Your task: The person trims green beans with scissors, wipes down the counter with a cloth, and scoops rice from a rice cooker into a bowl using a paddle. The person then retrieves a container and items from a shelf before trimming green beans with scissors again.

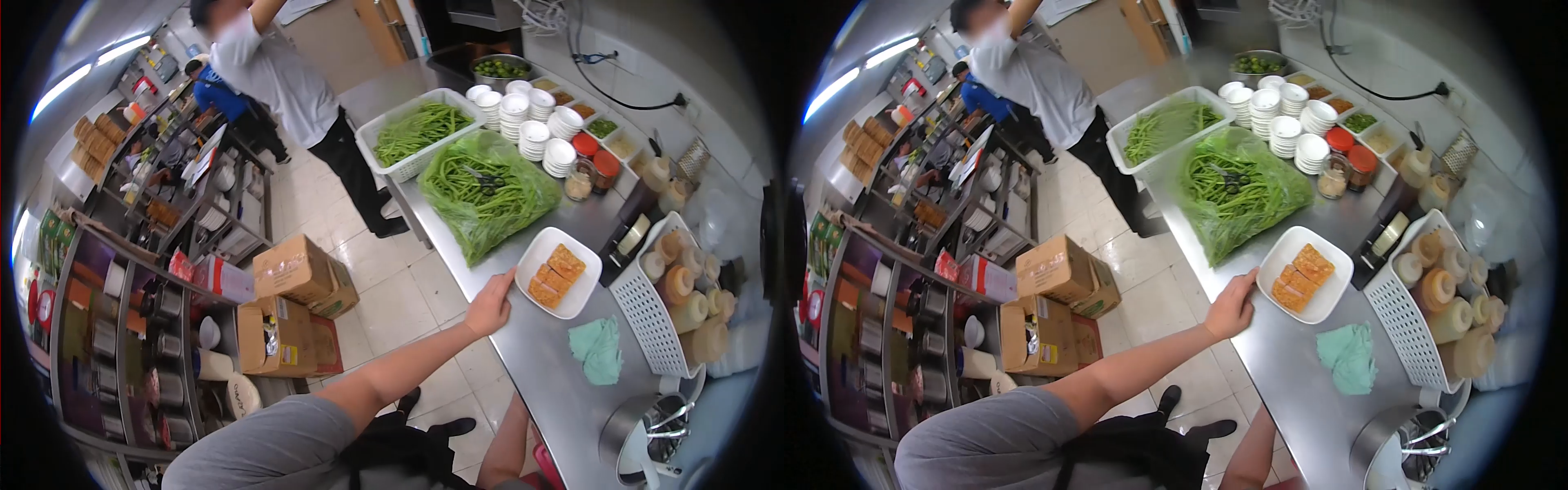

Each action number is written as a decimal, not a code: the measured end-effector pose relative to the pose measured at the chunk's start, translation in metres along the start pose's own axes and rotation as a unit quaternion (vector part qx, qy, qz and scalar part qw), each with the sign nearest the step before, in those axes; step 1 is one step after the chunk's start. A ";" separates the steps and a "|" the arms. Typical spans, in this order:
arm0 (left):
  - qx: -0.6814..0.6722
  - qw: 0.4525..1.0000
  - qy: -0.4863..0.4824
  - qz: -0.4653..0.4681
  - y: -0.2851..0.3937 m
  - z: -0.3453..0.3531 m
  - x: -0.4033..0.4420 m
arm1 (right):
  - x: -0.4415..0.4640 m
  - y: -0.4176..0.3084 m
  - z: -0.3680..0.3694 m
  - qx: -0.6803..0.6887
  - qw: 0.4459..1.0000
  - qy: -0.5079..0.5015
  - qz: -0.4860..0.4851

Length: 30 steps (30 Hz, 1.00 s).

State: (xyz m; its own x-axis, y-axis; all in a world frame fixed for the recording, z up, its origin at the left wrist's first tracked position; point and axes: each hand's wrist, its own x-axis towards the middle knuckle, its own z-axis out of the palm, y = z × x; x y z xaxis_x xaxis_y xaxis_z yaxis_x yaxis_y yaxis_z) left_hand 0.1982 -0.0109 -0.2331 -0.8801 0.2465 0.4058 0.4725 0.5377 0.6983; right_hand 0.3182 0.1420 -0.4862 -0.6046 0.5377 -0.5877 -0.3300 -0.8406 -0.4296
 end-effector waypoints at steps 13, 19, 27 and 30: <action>-0.155 0.986 0.054 -0.026 -0.014 0.001 -0.003 | -0.152 -0.095 -0.071 -0.059 0.973 -0.079 0.210; -0.200 0.968 0.133 0.074 0.038 -0.070 0.130 | -0.255 -0.170 -0.082 -0.153 0.969 -0.102 0.167; -0.612 0.764 0.198 0.053 0.105 -0.205 0.471 | -0.321 -0.183 -0.052 -0.180 0.978 0.003 -0.107; -0.661 0.731 0.164 0.045 0.109 -0.216 0.516 | -0.338 -0.173 -0.041 -0.202 0.951 0.046 -0.232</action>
State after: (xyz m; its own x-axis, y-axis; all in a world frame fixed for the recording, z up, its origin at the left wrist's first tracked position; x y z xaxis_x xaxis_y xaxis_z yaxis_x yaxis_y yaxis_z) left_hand -0.1944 0.0012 0.1799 -0.8867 -0.0908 0.4533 0.3509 -0.7705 0.5321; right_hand 0.6090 0.1087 -0.2412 -0.3896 0.8632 -0.3211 -0.2294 -0.4286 -0.8739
